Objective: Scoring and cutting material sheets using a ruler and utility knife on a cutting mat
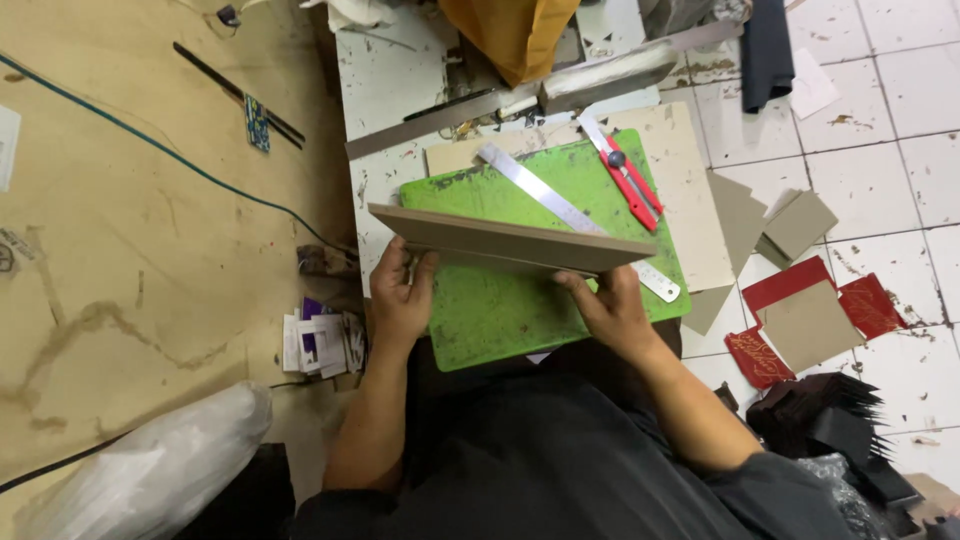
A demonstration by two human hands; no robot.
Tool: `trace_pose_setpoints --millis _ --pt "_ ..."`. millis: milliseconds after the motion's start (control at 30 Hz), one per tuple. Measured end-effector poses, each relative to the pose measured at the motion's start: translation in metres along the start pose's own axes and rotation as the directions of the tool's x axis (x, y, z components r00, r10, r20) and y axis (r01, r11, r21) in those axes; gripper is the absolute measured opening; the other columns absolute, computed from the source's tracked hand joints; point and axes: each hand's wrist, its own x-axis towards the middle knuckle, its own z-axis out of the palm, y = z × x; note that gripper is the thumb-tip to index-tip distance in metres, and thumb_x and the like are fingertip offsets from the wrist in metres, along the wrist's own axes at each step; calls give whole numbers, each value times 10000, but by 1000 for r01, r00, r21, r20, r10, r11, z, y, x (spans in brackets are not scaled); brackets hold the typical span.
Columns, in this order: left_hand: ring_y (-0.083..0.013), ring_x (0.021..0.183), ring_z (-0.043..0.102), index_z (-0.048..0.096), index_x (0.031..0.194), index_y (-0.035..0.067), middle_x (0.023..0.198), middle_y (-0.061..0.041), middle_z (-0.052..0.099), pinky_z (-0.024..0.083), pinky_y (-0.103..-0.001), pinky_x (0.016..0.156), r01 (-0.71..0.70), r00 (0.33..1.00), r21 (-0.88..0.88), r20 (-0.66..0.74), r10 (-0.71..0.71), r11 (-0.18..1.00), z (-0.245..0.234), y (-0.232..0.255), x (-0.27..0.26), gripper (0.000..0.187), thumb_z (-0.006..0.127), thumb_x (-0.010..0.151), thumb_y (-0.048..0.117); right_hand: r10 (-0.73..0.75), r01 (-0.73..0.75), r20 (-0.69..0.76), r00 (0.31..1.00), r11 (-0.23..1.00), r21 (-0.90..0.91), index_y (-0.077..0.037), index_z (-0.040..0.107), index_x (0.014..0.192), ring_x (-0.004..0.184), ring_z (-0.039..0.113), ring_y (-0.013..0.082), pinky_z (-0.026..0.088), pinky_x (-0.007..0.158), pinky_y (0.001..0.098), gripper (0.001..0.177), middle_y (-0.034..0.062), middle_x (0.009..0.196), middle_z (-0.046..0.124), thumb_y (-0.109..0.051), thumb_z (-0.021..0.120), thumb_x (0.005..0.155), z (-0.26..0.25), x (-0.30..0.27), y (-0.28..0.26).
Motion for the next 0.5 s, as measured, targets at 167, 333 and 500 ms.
trace_pose_setpoints --millis 167,333,500 --pt "-278 1115 663 577 1382 -31 1191 -231 718 570 -474 932 -76 996 66 -47 79 995 15 24 0 422 649 970 -92 -48 35 -87 995 989 -142 127 380 1428 1260 546 413 450 1040 535 456 267 1299 538 -12 550 1029 26 -31 0" --pt "-206 1102 659 537 1423 -77 1237 -226 716 579 -437 892 -48 993 47 -106 53 998 9 -9 -16 442 627 990 -77 -24 -7 -90 996 943 -332 113 447 1361 1107 601 543 513 873 573 350 311 1181 578 13 507 1031 22 -24 -15" --pt "-331 1078 718 659 1284 -76 1142 -235 744 610 -464 893 -35 996 220 -78 53 975 2 28 -3 320 684 966 -50 -61 6 -116 991 906 -424 94 613 1304 989 681 472 567 764 479 315 256 1125 701 65 576 993 11 -47 17"
